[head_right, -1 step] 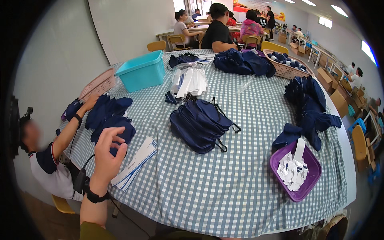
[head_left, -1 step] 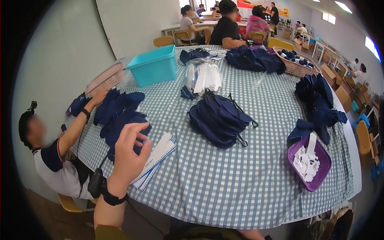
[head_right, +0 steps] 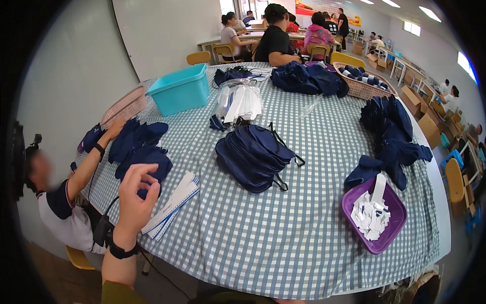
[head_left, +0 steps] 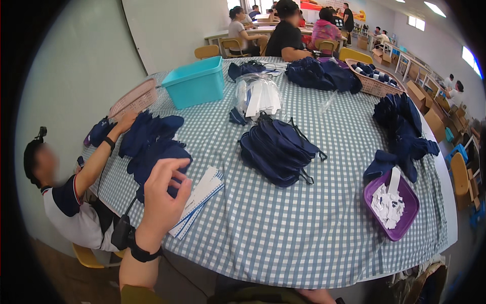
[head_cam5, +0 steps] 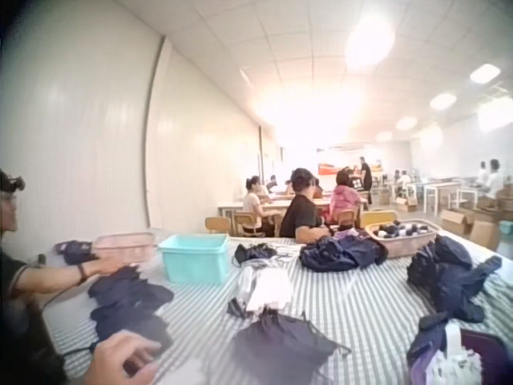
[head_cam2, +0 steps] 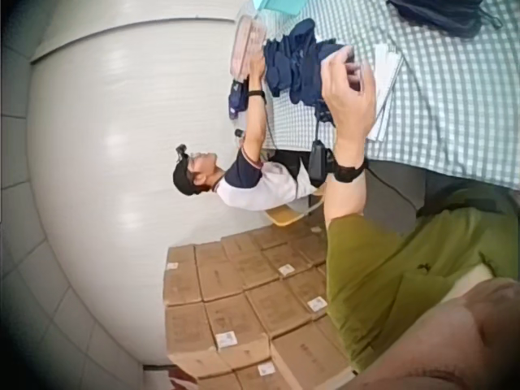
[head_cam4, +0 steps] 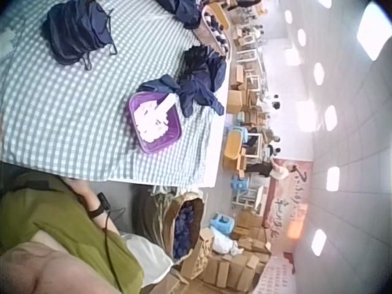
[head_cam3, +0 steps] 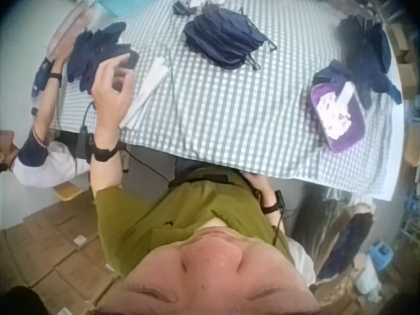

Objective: Rolling and labeling blue shoe components at a production table.

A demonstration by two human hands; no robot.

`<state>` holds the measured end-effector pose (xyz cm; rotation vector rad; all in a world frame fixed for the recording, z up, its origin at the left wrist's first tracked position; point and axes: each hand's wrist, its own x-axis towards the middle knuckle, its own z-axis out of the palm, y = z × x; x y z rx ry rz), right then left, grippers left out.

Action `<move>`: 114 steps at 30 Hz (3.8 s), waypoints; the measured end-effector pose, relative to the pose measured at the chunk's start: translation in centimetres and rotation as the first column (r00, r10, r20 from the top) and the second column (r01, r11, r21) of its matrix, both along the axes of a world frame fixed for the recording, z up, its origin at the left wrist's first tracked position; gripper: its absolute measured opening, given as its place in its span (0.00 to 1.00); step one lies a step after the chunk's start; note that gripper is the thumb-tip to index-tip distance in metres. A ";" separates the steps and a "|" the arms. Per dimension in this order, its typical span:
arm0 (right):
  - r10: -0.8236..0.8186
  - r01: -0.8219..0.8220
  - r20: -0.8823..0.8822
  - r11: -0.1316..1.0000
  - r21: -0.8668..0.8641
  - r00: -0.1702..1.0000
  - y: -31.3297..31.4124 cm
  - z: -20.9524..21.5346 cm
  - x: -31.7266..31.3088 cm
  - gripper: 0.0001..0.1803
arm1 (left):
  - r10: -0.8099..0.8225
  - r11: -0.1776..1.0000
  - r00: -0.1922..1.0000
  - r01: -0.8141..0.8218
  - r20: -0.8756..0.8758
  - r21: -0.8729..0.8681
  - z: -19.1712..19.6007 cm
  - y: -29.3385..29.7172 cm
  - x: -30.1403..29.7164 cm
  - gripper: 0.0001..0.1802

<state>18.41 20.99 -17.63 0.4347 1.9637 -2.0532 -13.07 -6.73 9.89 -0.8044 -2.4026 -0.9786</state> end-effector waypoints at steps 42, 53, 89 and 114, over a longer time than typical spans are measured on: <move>-0.123 0.813 -0.882 0.460 0.356 0.455 -5.9 12.7 -4.8 0.13 | 0.250 0.963 0.952 -0.225 -0.178 0.150 -4.8 -10.6 -4.4 0.04; -0.274 0.886 -0.857 0.297 0.357 0.437 -3.4 13.4 -5.3 0.12 | 0.608 0.758 0.787 -0.615 -0.109 -0.215 -8.4 -7.5 -6.7 0.21; -0.137 0.692 -0.741 0.498 0.522 0.658 -6.5 16.4 -9.1 0.04 | 0.348 0.922 0.933 -0.321 -0.096 0.217 -11.0 -8.5 -8.0 0.06; -0.051 0.508 -0.594 0.580 0.637 0.803 -5.4 16.5 -9.5 0.02 | 0.372 0.922 0.927 -0.362 -0.054 0.137 -10.8 -8.0 -7.7 0.09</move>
